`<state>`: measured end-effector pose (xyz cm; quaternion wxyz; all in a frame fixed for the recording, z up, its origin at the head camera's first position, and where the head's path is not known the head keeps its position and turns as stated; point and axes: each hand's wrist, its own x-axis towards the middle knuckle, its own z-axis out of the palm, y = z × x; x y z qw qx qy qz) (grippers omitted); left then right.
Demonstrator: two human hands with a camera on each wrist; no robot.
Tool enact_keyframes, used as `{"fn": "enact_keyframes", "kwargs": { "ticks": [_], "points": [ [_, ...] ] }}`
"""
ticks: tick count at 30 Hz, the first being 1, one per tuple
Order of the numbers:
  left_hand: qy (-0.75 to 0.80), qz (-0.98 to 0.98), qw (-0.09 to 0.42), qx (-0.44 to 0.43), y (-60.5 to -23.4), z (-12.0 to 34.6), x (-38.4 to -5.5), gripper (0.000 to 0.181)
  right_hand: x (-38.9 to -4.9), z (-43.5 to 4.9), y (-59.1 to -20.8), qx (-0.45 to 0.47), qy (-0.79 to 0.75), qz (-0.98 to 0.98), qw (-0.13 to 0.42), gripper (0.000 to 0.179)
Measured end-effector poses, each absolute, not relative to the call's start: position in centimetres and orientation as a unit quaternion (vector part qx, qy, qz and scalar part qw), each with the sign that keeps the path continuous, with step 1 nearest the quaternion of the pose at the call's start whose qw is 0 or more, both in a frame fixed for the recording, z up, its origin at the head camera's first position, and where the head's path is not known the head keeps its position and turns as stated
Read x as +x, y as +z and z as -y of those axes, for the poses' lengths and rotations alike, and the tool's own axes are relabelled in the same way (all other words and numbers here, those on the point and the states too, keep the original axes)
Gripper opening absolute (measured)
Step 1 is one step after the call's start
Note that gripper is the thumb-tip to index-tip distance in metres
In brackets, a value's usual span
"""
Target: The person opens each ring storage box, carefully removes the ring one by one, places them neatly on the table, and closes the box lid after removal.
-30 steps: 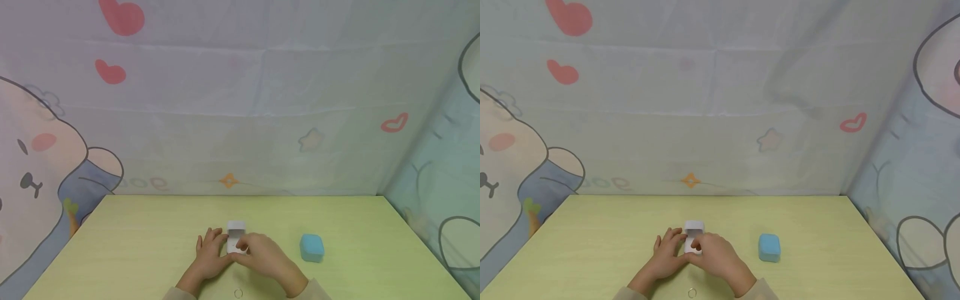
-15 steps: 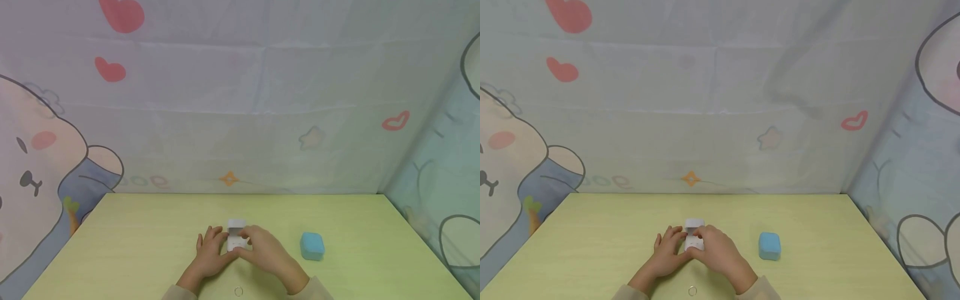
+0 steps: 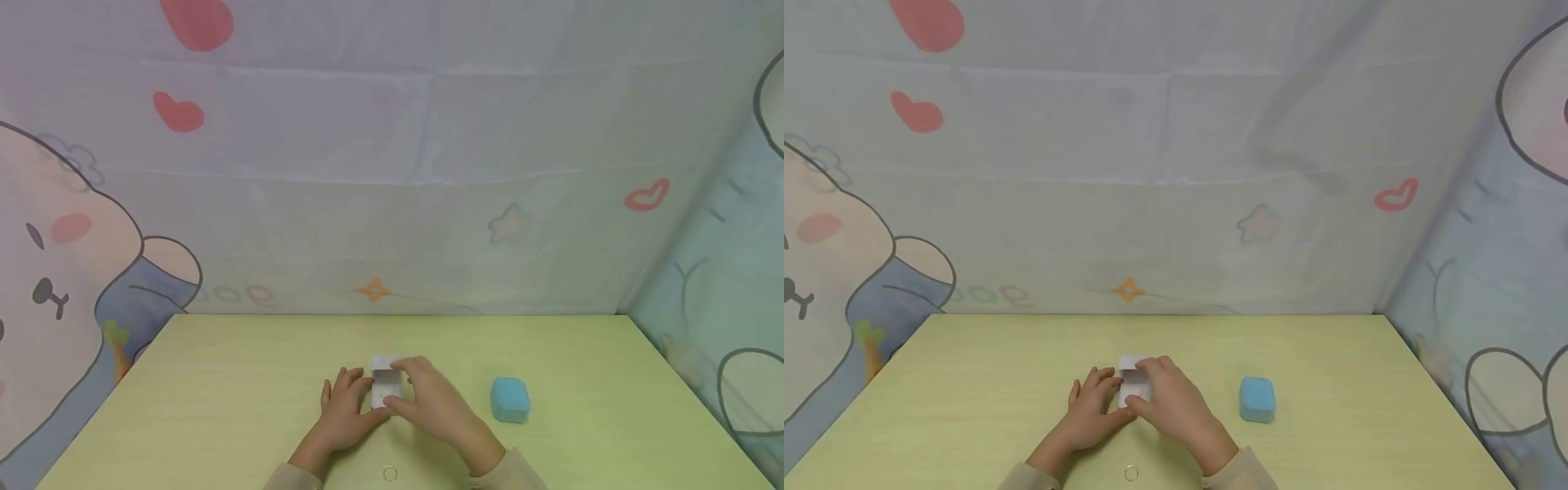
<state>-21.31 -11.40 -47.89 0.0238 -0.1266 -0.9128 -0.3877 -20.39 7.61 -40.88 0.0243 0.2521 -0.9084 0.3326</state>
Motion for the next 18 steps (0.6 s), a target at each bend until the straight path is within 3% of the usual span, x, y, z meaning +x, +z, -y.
{"fn": "enact_keyframes", "kwargs": {
  "ticks": [18],
  "points": [
    [-0.394,0.910,0.027,-0.126,-47.9,11.4,-21.4,0.065,-21.4,-7.7,-42.0,0.205,0.411,0.888,0.037,0.063]
  ]
}}
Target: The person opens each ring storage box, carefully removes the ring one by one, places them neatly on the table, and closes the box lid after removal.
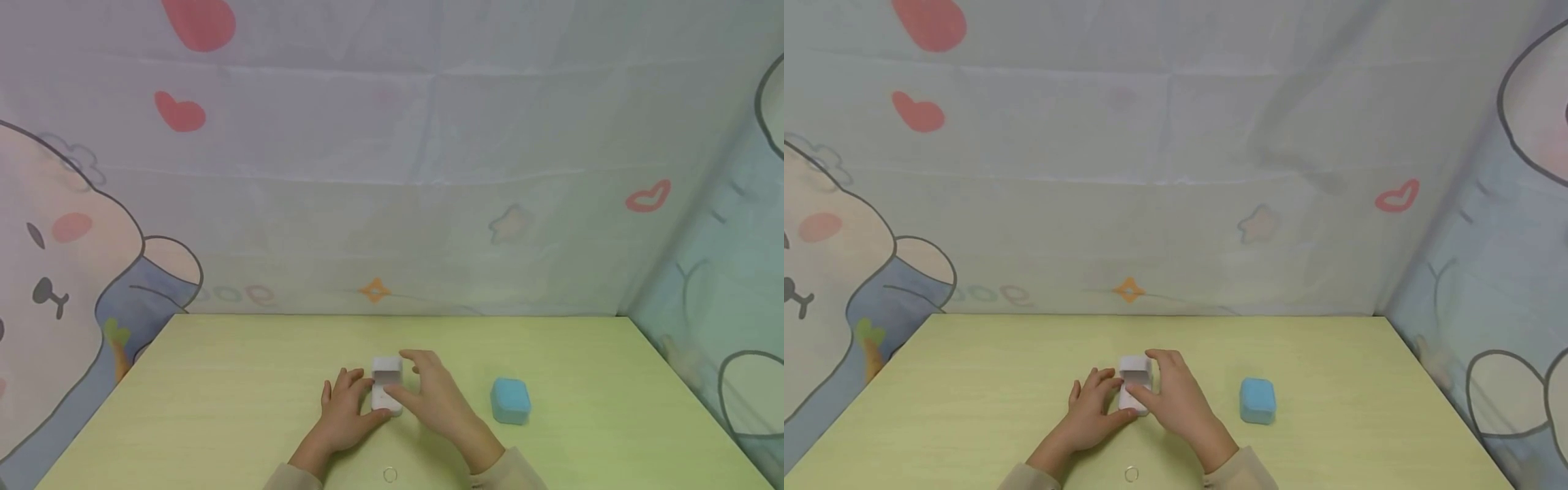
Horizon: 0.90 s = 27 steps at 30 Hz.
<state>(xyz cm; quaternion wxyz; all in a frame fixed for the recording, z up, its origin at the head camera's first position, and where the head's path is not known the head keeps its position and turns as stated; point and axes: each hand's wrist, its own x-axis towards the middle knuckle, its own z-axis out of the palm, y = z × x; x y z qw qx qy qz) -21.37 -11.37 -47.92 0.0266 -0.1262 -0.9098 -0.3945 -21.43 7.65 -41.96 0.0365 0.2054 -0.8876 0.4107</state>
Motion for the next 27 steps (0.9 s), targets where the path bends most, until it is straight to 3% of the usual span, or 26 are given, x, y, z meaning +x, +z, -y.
{"fn": "enact_keyframes", "kwargs": {
  "ticks": [27],
  "points": [
    [-0.395,0.910,0.028,-0.127,-47.9,11.3,-21.3,0.063,-22.2,-7.7,-43.4,0.181,0.469,0.864,0.009,0.068]
  ]
}}
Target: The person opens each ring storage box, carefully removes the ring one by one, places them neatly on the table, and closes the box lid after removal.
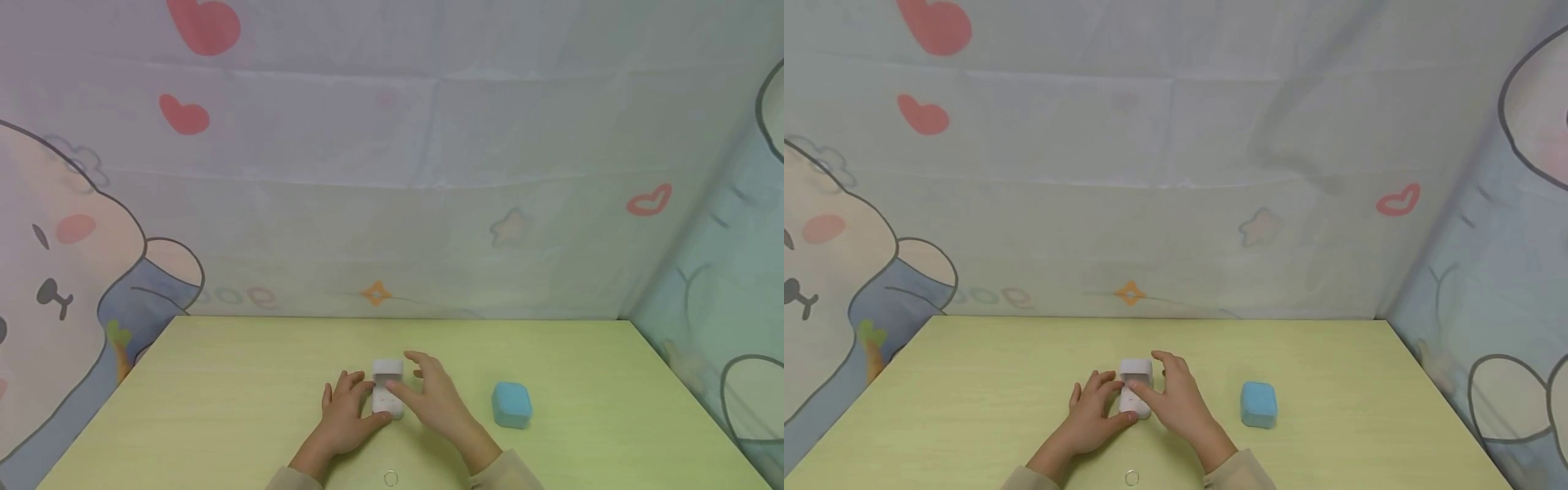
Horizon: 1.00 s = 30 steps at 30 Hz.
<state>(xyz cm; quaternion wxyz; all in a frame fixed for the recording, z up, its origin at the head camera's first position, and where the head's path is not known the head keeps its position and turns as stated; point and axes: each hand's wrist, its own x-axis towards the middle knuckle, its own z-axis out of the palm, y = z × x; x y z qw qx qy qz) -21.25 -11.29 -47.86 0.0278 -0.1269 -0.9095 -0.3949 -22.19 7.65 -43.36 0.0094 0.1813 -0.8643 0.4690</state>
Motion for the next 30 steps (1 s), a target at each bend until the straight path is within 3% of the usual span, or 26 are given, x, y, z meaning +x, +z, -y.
{"fn": "enact_keyframes", "kwargs": {
  "ticks": [30],
  "points": [
    [-0.397,0.908,0.027,-0.130,-47.7,11.3,-21.3,0.061,-23.2,-7.4,-44.8,0.166,0.501,0.849,-0.026,0.071]
  ]
}}
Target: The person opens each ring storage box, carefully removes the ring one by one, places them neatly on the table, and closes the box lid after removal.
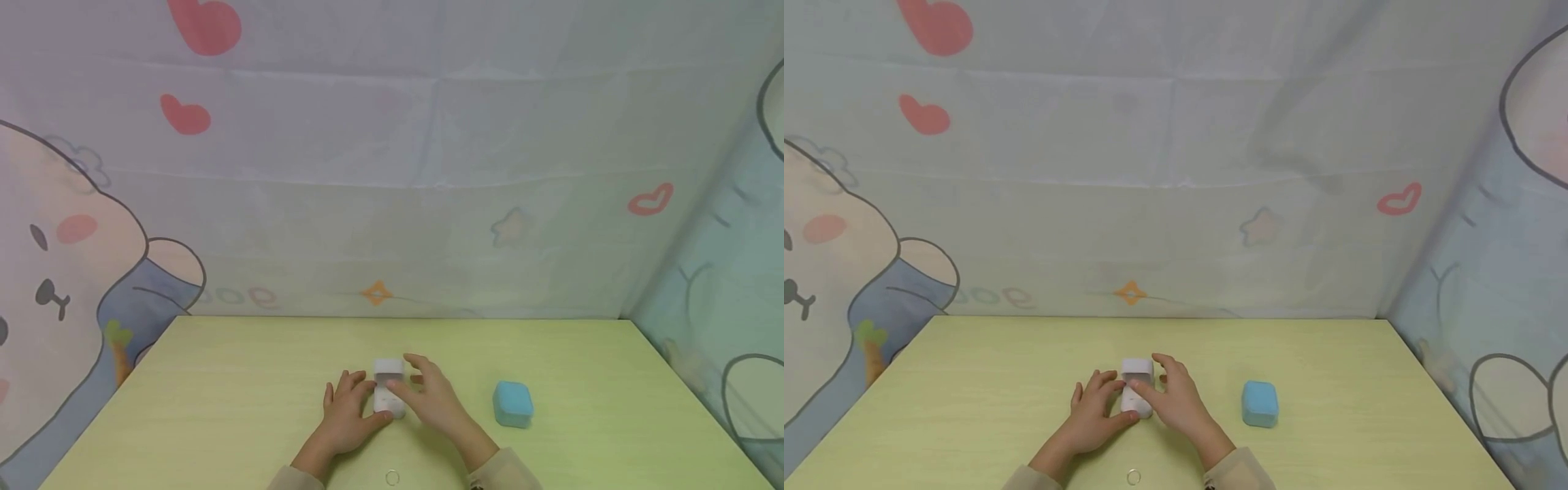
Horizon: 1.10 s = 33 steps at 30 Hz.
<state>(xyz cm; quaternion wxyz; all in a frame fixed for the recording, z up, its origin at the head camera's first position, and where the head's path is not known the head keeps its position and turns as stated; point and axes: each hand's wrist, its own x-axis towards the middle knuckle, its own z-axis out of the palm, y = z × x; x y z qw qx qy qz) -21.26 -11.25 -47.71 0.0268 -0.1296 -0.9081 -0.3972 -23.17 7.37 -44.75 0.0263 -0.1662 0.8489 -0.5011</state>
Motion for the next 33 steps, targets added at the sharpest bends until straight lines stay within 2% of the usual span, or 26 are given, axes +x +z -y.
{"fn": "enact_keyframes", "kwargs": {
  "ticks": [14,33],
  "points": [
    [-0.384,0.912,0.026,-0.141,-47.8,11.4,-21.4,0.065,-24.0,-7.3,-44.8,-0.142,-0.545,-0.824,0.063,0.070],
    [-0.393,0.909,0.028,-0.135,-47.7,11.4,-21.1,0.065,-24.9,-6.4,-45.5,-0.158,-0.550,-0.818,0.055,0.059]
  ]
}}
